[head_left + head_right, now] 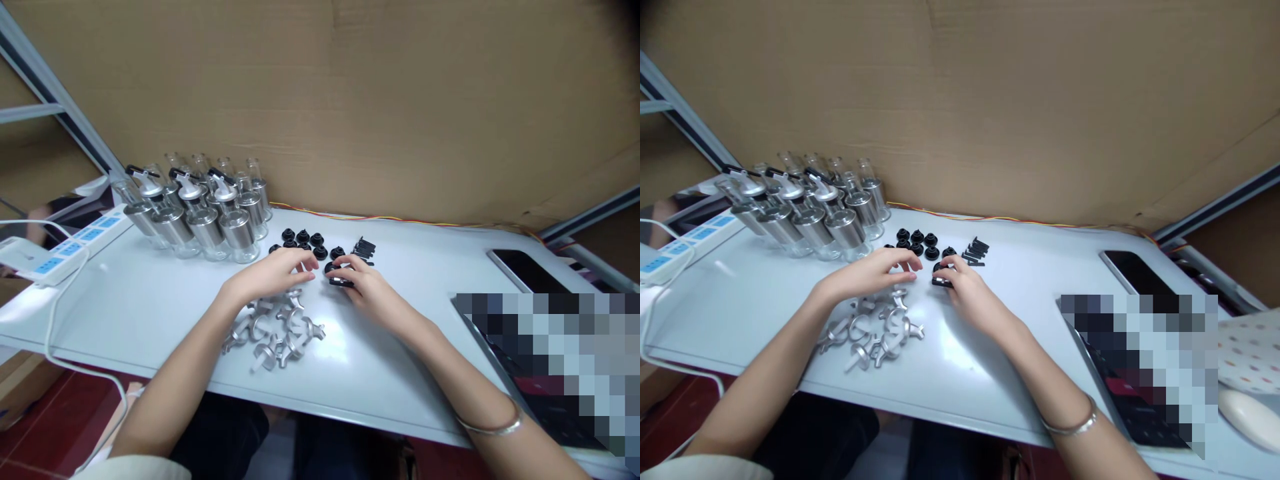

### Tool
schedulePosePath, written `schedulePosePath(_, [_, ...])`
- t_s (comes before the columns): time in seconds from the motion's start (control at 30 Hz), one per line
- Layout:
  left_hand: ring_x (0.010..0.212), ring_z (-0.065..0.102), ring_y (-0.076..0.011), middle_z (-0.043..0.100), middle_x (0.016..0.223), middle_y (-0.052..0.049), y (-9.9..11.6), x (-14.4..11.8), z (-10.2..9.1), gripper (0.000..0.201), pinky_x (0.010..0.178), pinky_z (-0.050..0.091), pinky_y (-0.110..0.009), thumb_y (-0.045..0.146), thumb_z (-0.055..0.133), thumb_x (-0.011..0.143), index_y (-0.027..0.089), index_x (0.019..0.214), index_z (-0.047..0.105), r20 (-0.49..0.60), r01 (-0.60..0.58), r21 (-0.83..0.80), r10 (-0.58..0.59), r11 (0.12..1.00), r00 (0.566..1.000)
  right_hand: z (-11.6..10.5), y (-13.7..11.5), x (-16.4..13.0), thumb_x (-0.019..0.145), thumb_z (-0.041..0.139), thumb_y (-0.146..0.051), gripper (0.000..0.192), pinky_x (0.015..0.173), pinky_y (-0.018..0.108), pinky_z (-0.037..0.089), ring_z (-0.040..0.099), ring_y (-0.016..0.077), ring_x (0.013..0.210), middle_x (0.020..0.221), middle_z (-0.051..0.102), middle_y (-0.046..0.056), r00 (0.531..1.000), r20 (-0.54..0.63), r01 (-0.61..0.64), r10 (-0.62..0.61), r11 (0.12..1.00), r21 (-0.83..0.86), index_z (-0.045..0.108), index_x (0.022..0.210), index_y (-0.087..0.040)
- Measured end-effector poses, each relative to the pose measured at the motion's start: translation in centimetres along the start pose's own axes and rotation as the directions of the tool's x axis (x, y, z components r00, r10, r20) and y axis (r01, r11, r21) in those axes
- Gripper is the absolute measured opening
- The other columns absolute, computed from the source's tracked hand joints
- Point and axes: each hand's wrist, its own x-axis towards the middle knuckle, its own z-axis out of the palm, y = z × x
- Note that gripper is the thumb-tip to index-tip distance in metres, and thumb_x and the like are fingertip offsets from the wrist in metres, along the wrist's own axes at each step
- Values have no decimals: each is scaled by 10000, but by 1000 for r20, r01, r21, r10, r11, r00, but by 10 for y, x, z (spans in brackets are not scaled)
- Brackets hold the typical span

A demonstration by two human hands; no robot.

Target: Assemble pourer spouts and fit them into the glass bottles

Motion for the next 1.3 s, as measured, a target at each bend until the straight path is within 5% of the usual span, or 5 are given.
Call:
schedulePosePath(0.33, [1025,616,-207,589,1263,-115,2,-1,4,451,845,493,-342,360,547,883,195,1295,464,-64,24,-73,-28,997,998,-14,-23,5,896,502,-188,268,841,406,521,604,242,1026,1129,606,95,991,-124,-10,50,951,309,685,1085,-237])
schedulePosePath(0.73, [895,632,-185,662,1067,-56,7,2,5,226,776,479,-324,247,533,839,202,1061,540,-170,-52,-54,42,997,985,-17,-37,7,907,563,-516,316,799,365,511,649,198,806,886,662,54,942,-160,-76,295,650,756,629,922,-208])
schedulePosePath(0.9, [897,635,-193,660,988,-45,11,1,5,147,752,473,-318,257,540,819,202,953,509,-208,-26,-122,1,992,978,-20,-33,9,850,589,-599,401,702,301,473,552,160,750,875,562,40,837,-408,-57,366,798,600,688,843,-210])
schedulePosePath(1.0, [845,640,-178,652,902,-28,13,0,3,127,732,474,-305,278,545,828,200,911,490,-215,-32,-184,-9,982,977,-23,-29,9,827,616,-594,404,593,279,430,474,128,601,730,545,10,799,-416,-107,435,784,612,698,854,-199])
schedulePosePath(1.3, [708,607,-148,636,744,-3,16,3,-3,227,703,452,-288,369,425,934,177,939,547,-286,-87,-199,27,976,958,-23,-33,10,764,742,-441,285,627,288,488,654,174,640,656,682,24,872,-266,-90,410,669,738,620,792,-185])
